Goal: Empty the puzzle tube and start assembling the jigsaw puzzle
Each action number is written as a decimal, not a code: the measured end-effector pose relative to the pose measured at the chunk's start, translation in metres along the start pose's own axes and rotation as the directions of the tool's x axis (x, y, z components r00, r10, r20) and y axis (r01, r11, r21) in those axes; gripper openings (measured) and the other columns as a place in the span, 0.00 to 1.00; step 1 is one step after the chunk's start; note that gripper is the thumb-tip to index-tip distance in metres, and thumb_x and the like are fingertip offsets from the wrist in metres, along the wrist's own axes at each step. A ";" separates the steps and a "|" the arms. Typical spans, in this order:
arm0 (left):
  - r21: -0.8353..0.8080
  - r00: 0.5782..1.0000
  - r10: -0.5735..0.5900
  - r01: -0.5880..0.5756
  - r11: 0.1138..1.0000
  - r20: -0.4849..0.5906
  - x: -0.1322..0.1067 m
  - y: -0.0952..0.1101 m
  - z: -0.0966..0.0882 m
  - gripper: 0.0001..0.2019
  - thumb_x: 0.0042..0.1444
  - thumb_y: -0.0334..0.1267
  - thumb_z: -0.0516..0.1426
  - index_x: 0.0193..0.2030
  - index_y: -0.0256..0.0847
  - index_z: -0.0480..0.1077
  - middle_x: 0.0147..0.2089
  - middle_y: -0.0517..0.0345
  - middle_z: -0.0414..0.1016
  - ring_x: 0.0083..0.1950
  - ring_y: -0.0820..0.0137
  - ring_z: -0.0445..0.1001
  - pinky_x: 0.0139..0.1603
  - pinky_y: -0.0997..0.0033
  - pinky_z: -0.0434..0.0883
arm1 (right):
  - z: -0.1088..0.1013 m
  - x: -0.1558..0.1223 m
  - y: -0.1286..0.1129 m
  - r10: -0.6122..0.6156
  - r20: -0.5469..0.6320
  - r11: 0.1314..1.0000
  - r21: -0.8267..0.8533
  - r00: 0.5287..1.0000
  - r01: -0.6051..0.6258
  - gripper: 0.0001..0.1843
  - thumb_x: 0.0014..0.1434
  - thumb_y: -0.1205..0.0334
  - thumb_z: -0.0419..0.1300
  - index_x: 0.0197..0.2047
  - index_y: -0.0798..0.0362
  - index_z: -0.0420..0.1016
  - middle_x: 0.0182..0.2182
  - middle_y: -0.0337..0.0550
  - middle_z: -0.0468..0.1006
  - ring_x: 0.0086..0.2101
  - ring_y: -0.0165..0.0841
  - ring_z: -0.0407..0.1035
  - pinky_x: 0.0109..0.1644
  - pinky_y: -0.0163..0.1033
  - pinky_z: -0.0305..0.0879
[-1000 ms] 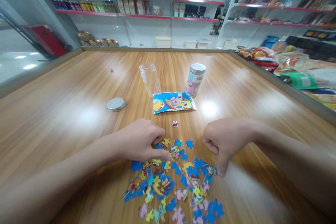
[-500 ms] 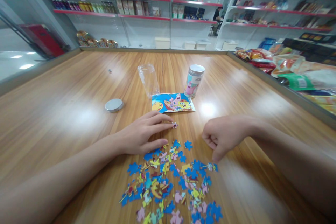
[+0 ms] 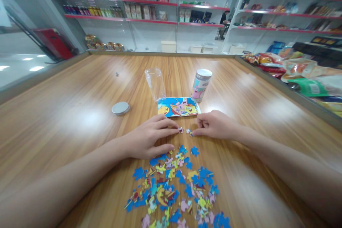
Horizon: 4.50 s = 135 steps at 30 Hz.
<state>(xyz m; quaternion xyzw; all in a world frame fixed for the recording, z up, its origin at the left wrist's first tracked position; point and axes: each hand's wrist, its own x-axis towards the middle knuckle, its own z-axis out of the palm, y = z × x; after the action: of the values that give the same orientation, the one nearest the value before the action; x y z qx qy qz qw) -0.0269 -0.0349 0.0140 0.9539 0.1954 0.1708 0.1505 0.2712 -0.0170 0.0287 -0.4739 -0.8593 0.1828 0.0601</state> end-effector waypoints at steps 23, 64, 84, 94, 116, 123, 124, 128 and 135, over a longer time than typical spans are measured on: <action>0.021 0.999 0.045 -0.045 0.999 -0.014 0.000 0.002 0.001 0.27 0.62 0.47 0.60 0.66 0.41 0.67 0.62 0.42 0.69 0.60 0.55 0.68 0.64 0.48 0.69 | 0.035 -0.002 -0.015 -0.025 -0.309 0.996 0.076 0.951 0.051 0.13 0.63 0.51 0.63 0.45 0.50 0.82 0.20 0.33 0.71 0.22 0.26 0.61 0.30 0.35 0.51; 0.032 0.998 0.062 -0.062 0.998 0.000 0.000 0.003 0.000 0.18 0.65 0.36 0.55 0.61 0.41 0.73 0.60 0.42 0.68 0.60 0.56 0.69 0.63 0.48 0.70 | 0.037 0.013 -0.012 -0.195 -0.334 0.974 0.045 0.922 0.222 0.09 0.63 0.60 0.60 0.33 0.54 0.79 0.20 0.35 0.72 0.22 0.25 0.63 0.31 0.33 0.54; -0.091 0.993 0.082 -0.089 0.992 -0.081 0.002 -0.001 0.004 0.16 0.64 0.33 0.56 0.57 0.36 0.74 0.53 0.43 0.73 0.54 0.60 0.72 0.58 0.54 0.73 | 0.031 0.029 -0.027 -0.053 -0.297 0.978 0.178 0.953 0.110 0.10 0.56 0.63 0.62 0.24 0.53 0.77 0.17 0.34 0.71 0.21 0.24 0.61 0.26 0.33 0.49; -0.073 0.993 0.076 -0.082 0.994 -0.088 0.002 0.001 0.003 0.16 0.63 0.33 0.57 0.56 0.37 0.74 0.52 0.44 0.75 0.53 0.61 0.74 0.57 0.54 0.74 | 0.035 0.023 -0.020 -0.108 -0.312 0.976 0.150 0.944 0.161 0.07 0.59 0.61 0.64 0.31 0.52 0.81 0.18 0.32 0.70 0.21 0.24 0.61 0.29 0.32 0.53; -0.072 0.992 0.080 -0.087 0.994 -0.097 0.002 0.000 0.004 0.16 0.63 0.33 0.56 0.57 0.38 0.74 0.54 0.45 0.74 0.55 0.60 0.73 0.58 0.54 0.73 | 0.034 0.024 -0.021 -0.089 -0.314 0.981 0.135 0.945 0.138 0.08 0.60 0.63 0.62 0.40 0.49 0.84 0.21 0.34 0.73 0.23 0.26 0.63 0.31 0.32 0.55; -0.066 0.993 0.074 -0.081 0.995 -0.096 0.003 0.000 0.005 0.16 0.64 0.33 0.56 0.57 0.38 0.74 0.54 0.45 0.74 0.55 0.60 0.73 0.58 0.53 0.73 | 0.035 0.024 -0.021 -0.108 -0.316 0.981 0.119 0.943 0.152 0.08 0.60 0.63 0.61 0.40 0.49 0.83 0.21 0.34 0.73 0.23 0.26 0.64 0.31 0.32 0.55; -0.063 0.992 0.076 -0.082 0.995 -0.099 0.003 0.000 0.005 0.16 0.64 0.33 0.56 0.57 0.38 0.74 0.54 0.45 0.75 0.55 0.60 0.73 0.58 0.53 0.73 | 0.036 0.023 -0.021 -0.112 -0.319 0.981 0.114 0.941 0.155 0.09 0.60 0.63 0.61 0.40 0.49 0.83 0.21 0.34 0.73 0.23 0.26 0.64 0.31 0.32 0.55; -0.057 0.991 0.081 -0.088 0.995 -0.105 0.004 0.001 0.005 0.16 0.64 0.33 0.56 0.57 0.38 0.74 0.53 0.44 0.75 0.54 0.60 0.74 0.57 0.54 0.74 | 0.036 0.022 -0.021 -0.130 -0.322 0.980 0.100 0.938 0.170 0.08 0.60 0.62 0.62 0.41 0.49 0.83 0.20 0.33 0.72 0.23 0.26 0.63 0.31 0.33 0.54; -0.052 0.990 0.083 -0.089 0.995 -0.110 0.004 0.001 0.004 0.15 0.64 0.34 0.56 0.56 0.38 0.74 0.53 0.44 0.75 0.54 0.60 0.74 0.57 0.54 0.74 | 0.035 0.022 -0.021 -0.131 -0.313 0.982 0.091 0.941 0.166 0.08 0.60 0.61 0.62 0.41 0.48 0.82 0.20 0.32 0.71 0.23 0.26 0.64 0.31 0.33 0.53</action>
<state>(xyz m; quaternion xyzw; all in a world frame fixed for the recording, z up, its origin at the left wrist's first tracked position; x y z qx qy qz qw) -0.0212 -0.0349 0.0116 0.9462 0.1572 0.2337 0.1591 0.2327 -0.0174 0.0025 -0.4258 -0.8610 0.1518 0.2331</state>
